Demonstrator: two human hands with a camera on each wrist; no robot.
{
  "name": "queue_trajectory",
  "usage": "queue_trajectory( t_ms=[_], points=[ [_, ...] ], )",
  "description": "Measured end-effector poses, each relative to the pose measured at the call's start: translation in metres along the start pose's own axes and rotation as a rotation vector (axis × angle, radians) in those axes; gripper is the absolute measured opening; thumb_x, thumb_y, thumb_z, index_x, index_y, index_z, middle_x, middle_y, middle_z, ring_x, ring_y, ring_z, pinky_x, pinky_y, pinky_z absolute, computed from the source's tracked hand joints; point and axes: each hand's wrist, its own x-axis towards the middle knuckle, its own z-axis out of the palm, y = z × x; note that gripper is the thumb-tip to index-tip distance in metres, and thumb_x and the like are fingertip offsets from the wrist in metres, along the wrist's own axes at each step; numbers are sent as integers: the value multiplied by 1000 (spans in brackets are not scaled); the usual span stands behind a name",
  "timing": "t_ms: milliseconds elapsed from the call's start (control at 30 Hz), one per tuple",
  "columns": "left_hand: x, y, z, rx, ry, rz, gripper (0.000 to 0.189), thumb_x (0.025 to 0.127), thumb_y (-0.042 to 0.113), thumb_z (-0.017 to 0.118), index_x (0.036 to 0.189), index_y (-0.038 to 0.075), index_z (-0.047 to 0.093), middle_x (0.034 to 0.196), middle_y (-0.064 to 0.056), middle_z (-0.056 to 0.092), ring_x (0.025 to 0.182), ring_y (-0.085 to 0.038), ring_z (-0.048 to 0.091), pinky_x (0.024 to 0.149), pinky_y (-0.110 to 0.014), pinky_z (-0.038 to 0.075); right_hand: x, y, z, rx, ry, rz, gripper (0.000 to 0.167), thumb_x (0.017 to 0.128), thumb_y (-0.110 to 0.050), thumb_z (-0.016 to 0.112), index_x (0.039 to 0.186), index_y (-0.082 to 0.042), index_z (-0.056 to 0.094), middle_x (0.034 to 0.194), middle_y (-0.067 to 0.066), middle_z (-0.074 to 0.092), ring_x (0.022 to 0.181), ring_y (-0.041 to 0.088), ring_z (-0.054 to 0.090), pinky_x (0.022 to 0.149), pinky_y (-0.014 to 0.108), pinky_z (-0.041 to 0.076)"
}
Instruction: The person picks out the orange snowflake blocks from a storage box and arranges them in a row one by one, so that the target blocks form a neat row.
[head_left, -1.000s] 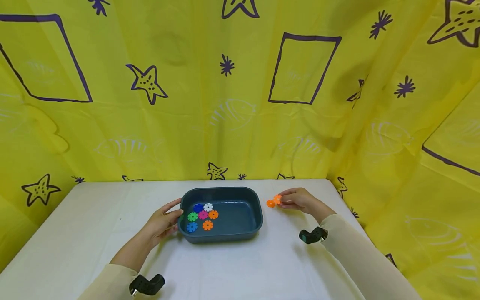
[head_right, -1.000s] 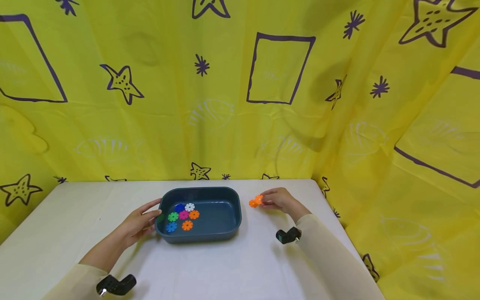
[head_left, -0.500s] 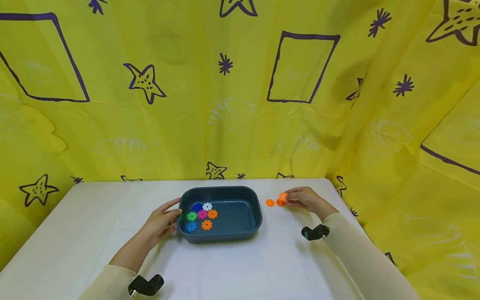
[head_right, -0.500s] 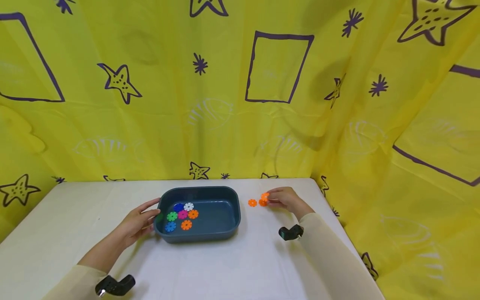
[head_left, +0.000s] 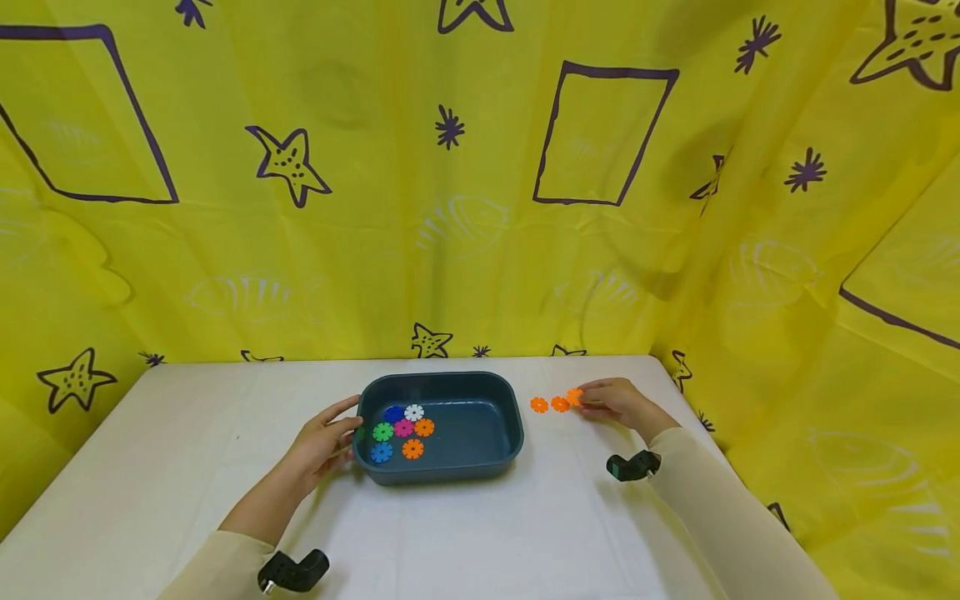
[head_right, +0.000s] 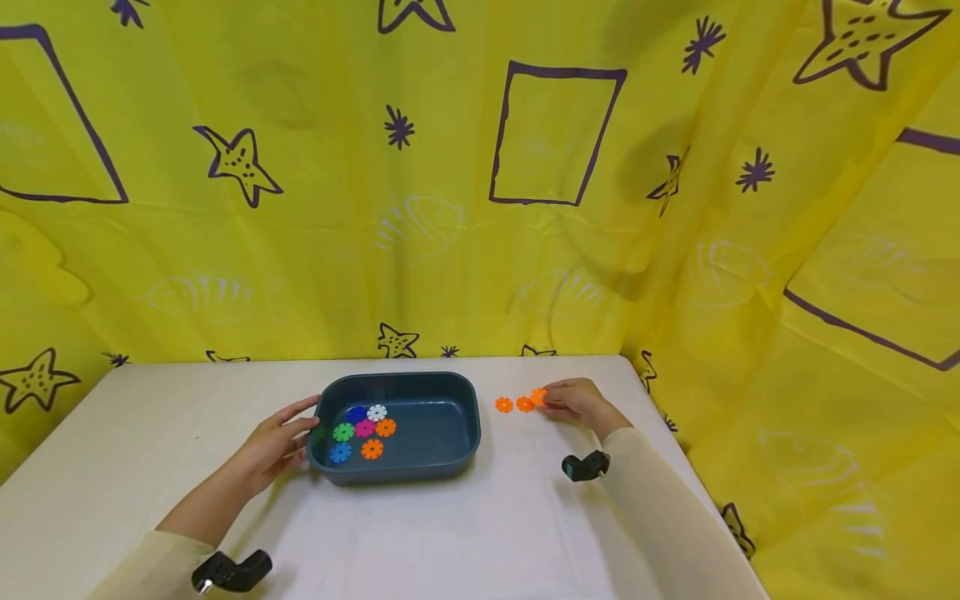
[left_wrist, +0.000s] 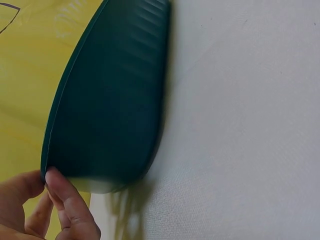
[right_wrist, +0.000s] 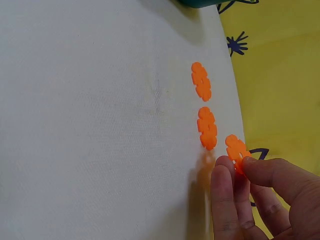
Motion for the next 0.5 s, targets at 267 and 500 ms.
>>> queue_trajectory(
  t_ms=[267, 500],
  points=[
    [-1, 0, 1, -5, 1, 14, 54, 99, 21, 57, 150, 13, 40, 121, -11, 59, 80, -10, 57, 65, -21, 52, 1, 4, -5, 31, 7, 3, 43, 94, 1, 60, 133, 16, 48, 85, 4, 70, 73, 14, 69, 74, 29, 59],
    [-2, 0, 1, -1, 9, 5, 54, 99, 22, 57, 150, 14, 40, 124, -13, 57, 81, -11, 57, 66, -20, 52, 1, 6, -6, -39, 30, 5, 41, 95, -2, 61, 131, 15, 51, 85, 4, 71, 72, 13, 69, 73, 27, 59]
  ],
)
